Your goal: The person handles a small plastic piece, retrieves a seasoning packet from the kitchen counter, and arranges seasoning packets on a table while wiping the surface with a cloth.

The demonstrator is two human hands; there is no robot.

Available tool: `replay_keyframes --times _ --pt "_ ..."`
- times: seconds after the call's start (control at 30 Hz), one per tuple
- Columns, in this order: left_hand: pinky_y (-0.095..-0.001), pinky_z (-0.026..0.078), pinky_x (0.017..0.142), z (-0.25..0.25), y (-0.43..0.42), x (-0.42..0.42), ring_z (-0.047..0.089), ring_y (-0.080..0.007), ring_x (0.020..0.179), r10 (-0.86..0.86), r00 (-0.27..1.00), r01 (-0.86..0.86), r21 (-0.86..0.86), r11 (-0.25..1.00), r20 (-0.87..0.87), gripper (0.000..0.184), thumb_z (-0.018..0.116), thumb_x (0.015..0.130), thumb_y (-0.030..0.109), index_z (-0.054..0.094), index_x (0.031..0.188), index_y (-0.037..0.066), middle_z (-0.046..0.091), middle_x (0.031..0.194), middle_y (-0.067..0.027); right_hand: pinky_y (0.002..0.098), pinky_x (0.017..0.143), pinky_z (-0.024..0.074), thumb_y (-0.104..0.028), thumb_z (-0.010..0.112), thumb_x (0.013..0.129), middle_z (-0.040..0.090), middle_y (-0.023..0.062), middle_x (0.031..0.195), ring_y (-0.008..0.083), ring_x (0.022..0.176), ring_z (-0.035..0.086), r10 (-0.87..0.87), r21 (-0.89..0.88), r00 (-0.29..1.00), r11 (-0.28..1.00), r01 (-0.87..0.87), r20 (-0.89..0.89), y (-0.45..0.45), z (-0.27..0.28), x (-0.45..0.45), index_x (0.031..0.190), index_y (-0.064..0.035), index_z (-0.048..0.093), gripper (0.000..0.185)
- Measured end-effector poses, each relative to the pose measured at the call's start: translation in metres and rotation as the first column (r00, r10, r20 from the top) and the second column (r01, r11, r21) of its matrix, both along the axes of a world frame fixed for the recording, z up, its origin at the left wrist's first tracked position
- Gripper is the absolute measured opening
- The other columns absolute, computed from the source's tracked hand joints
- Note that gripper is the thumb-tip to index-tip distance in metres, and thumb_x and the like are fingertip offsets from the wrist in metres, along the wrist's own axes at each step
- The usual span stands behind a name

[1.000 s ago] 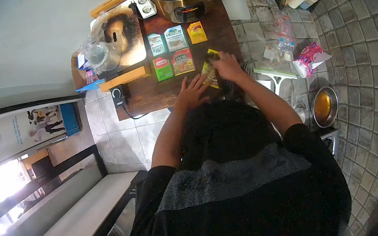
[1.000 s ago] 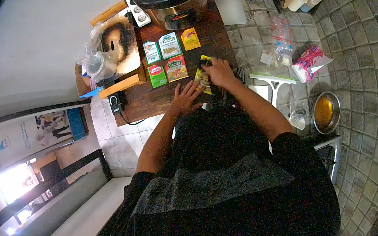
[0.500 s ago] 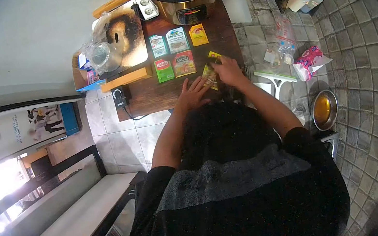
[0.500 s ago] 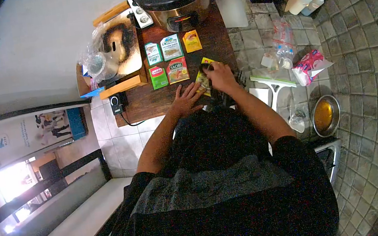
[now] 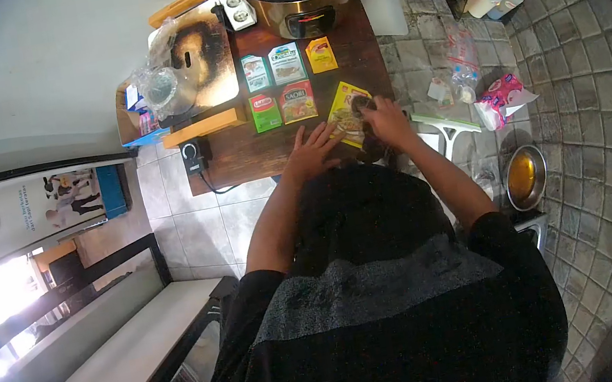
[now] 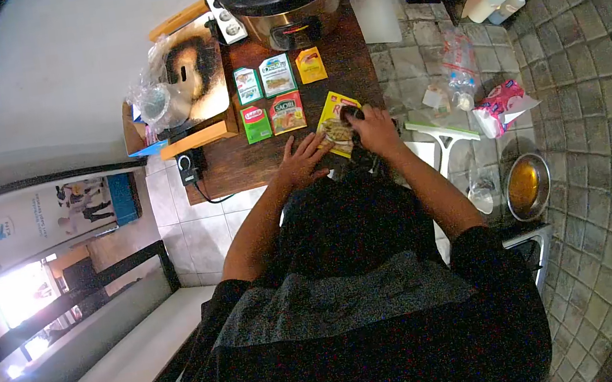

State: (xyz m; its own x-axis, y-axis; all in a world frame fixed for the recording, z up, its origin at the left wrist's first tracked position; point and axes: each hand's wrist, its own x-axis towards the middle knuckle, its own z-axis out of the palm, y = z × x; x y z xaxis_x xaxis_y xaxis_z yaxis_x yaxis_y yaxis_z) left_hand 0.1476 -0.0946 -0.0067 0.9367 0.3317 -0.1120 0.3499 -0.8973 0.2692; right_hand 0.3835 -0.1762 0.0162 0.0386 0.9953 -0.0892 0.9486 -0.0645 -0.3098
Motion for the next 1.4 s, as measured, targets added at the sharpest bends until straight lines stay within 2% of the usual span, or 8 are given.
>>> replay_keyframes --times 0.17,0.3,0.53,0.7,1.0,1.13,1.3,1.4 --pt "-0.0580 0.012 0.104 0.004 -0.001 0.000 0.018 -0.0190 0.135 0.001 1.000 0.000 0.006 1.000 -0.017 0.066 0.050 0.081 0.051 0.025 0.139 0.029 0.022 0.146 0.0002 0.0434 0.076 0.0396 -0.020 0.052 0.081 0.049 0.0153 0.099 0.0333 0.093 0.049 -0.298 0.029 0.954 0.955 0.297 0.044 0.012 0.000 0.002 0.115 -0.0172 0.057 0.035" --pt "-0.0586 0.012 0.104 0.004 0.000 0.001 0.018 -0.0192 0.135 -0.006 1.000 0.007 0.008 1.000 -0.028 0.066 0.050 0.082 0.051 0.024 0.139 0.030 0.021 0.146 0.0004 0.0434 0.077 0.0392 -0.019 0.052 0.081 0.049 0.0153 0.099 0.0326 0.092 0.049 -0.281 0.138 0.953 0.954 0.266 0.109 0.001 -0.010 -0.012 0.115 -0.0168 0.056 0.034" --pt "-0.0583 0.004 0.104 0.004 0.002 0.003 0.012 -0.0211 0.136 -0.024 0.996 0.022 -0.025 0.999 -0.091 0.067 0.043 0.084 0.058 0.021 0.140 0.030 0.014 0.148 -0.0001 0.0396 0.077 0.0364 -0.020 0.053 0.082 0.047 0.0129 0.097 0.0288 0.093 0.045 0.008 0.026 1.000 1.000 -0.008 0.009 -0.035 0.001 -0.013 0.117 -0.0163 0.056 0.036" --pt "-0.0581 0.005 0.104 0.003 0.002 0.002 0.011 -0.0212 0.136 -0.020 0.995 0.018 -0.020 1.000 -0.095 0.068 0.043 0.083 0.058 0.020 0.140 0.030 0.012 0.148 -0.0001 0.0398 0.074 0.0346 -0.021 0.053 0.084 0.043 0.0119 0.092 0.0289 0.089 0.045 -0.227 0.031 0.972 0.973 0.229 -0.069 -0.022 -0.010 -0.007 0.117 -0.0183 0.058 0.034" --pt "-0.0577 0.010 0.104 0.006 -0.003 0.000 0.017 -0.0200 0.135 -0.010 1.000 0.010 0.025 1.000 0.029 0.066 0.049 0.082 0.050 0.025 0.139 0.027 0.018 0.147 -0.0013 0.0434 0.074 0.0346 -0.020 0.056 0.084 0.044 0.0145 0.094 0.0334 0.088 0.046 -0.353 0.209 0.906 0.892 0.402 -0.235 -0.019 -0.029 -0.007 0.116 -0.0155 0.057 0.032" --pt "-0.0592 0.008 0.103 -0.001 -0.014 0.002 0.014 -0.0235 0.136 0.027 0.998 -0.027 0.007 1.000 -0.061 0.067 0.046 0.084 0.053 0.020 0.141 0.029 0.013 0.148 -0.0019 0.0444 0.075 0.0351 -0.020 0.055 0.084 0.045 0.0158 0.096 0.0344 0.089 0.047 -0.414 0.277 0.878 0.837 0.471 -0.241 -0.022 -0.033 -0.014 0.116 -0.0144 0.056 0.032" --pt "-0.0577 0.017 0.101 0.008 -0.032 0.008 0.024 -0.0328 0.130 0.177 0.984 -0.177 0.002 0.984 0.006 0.059 0.049 0.086 0.044 0.028 0.138 0.026 0.026 0.141 -0.0124 0.0438 0.074 0.0372 -0.020 0.054 0.083 0.049 0.0147 0.095 0.0330 0.085 0.050 -0.427 0.405 0.889 0.792 0.457 -0.167 -0.022 -0.038 -0.014 0.115 -0.0133 0.057 0.033" --pt "-0.0525 0.026 0.097 0.018 -0.036 0.020 0.035 -0.0290 0.121 0.214 0.974 -0.216 0.025 0.976 0.079 0.056 0.057 0.079 0.038 0.040 0.131 0.025 0.038 0.129 -0.0124 0.0441 0.075 0.0372 -0.021 0.054 0.083 0.049 0.0152 0.097 0.0333 0.087 0.051 -0.409 0.439 0.897 0.784 0.439 -0.166 -0.023 -0.038 -0.013 0.115 -0.0136 0.056 0.033"
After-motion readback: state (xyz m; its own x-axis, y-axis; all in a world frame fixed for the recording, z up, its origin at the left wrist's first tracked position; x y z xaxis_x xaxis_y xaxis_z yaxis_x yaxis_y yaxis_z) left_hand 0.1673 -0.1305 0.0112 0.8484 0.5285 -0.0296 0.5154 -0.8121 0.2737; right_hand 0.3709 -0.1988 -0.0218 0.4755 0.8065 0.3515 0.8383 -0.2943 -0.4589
